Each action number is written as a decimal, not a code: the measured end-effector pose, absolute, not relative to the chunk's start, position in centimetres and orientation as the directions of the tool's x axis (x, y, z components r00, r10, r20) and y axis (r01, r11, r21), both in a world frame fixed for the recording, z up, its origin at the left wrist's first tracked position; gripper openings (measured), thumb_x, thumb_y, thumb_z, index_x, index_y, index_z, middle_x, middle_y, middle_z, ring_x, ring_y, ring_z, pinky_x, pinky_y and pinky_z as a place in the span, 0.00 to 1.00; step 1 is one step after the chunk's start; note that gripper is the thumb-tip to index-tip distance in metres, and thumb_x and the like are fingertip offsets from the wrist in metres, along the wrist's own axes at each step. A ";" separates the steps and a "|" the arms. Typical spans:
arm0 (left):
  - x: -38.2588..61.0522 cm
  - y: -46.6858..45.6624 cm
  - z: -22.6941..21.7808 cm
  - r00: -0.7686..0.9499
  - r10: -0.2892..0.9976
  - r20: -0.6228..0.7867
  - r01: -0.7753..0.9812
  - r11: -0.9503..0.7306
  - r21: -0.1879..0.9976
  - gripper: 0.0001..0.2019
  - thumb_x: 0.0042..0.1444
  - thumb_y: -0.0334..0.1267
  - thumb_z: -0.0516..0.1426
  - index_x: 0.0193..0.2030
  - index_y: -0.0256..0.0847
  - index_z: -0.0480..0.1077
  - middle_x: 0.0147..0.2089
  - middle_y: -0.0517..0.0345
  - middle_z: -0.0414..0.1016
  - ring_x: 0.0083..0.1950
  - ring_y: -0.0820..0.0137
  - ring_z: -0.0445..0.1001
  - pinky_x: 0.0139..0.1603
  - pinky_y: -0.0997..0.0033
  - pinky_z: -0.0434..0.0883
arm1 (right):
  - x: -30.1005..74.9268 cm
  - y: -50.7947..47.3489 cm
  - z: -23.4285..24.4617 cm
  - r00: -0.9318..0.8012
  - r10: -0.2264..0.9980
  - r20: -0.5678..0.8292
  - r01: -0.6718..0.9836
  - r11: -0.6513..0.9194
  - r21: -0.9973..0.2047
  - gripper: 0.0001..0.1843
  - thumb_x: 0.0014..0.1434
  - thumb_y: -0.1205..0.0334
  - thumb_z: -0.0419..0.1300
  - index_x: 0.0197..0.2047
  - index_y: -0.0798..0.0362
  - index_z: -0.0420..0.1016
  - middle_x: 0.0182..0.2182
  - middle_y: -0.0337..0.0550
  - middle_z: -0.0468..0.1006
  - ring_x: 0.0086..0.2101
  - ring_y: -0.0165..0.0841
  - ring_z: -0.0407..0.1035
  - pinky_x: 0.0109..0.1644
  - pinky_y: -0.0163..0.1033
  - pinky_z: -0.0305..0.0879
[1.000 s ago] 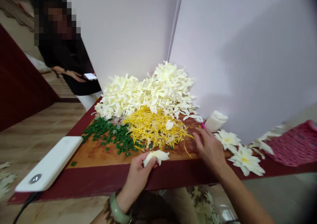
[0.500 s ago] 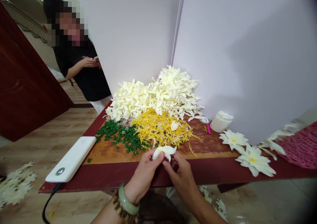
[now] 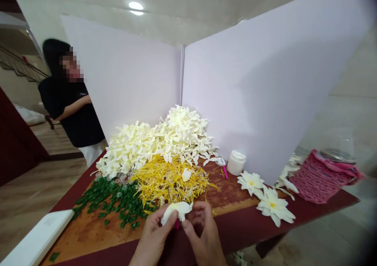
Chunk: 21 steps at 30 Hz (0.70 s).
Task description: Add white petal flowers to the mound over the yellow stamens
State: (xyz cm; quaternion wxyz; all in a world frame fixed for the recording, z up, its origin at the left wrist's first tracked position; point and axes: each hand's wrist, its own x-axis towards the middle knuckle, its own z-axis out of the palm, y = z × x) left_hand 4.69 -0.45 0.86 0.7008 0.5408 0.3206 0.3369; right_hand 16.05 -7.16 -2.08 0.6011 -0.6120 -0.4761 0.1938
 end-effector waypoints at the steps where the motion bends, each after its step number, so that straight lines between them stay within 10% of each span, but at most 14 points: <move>1: 4.7 -0.4 0.9 0.566 0.822 -0.072 -0.100 0.155 0.983 0.15 0.46 0.46 0.57 0.38 0.38 0.75 0.33 0.55 0.73 0.35 0.70 0.66 0.39 0.73 0.63 | 16.4 -7.3 -2.0 0.490 0.746 0.452 0.498 0.186 -0.847 0.23 0.52 0.57 0.56 0.50 0.57 0.59 0.42 0.53 0.70 0.41 0.41 0.66 0.44 0.47 0.64; 6: 5.2 -0.2 0.9 0.579 0.813 0.058 -0.032 -0.049 0.998 0.12 0.47 0.44 0.57 0.34 0.38 0.76 0.34 0.55 0.72 0.37 0.68 0.65 0.41 0.71 0.62 | 16.4 -7.0 -1.9 0.249 0.726 0.641 0.821 0.193 -0.537 0.25 0.58 0.66 0.49 0.59 0.54 0.54 0.53 0.53 0.63 0.52 0.42 0.59 0.53 0.50 0.58; 14: 6.1 -0.7 0.7 0.452 0.892 0.030 -0.010 -0.029 1.000 0.11 0.47 0.42 0.57 0.24 0.35 0.72 0.25 0.59 0.67 0.29 0.73 0.61 0.32 0.75 0.60 | 14.3 -6.2 -3.4 0.449 0.810 0.378 0.479 0.139 -0.867 0.22 0.61 0.63 0.43 0.57 0.57 0.57 0.49 0.50 0.70 0.48 0.34 0.65 0.50 0.38 0.63; 21: 6.6 -1.1 1.7 0.360 0.933 0.004 -0.103 0.035 0.994 0.11 0.45 0.42 0.58 0.23 0.35 0.73 0.24 0.61 0.65 0.28 0.74 0.61 0.31 0.76 0.60 | 14.9 -4.8 -2.9 0.424 0.848 0.319 0.431 0.121 -0.894 0.23 0.58 0.62 0.44 0.55 0.61 0.62 0.46 0.54 0.72 0.44 0.38 0.69 0.47 0.41 0.65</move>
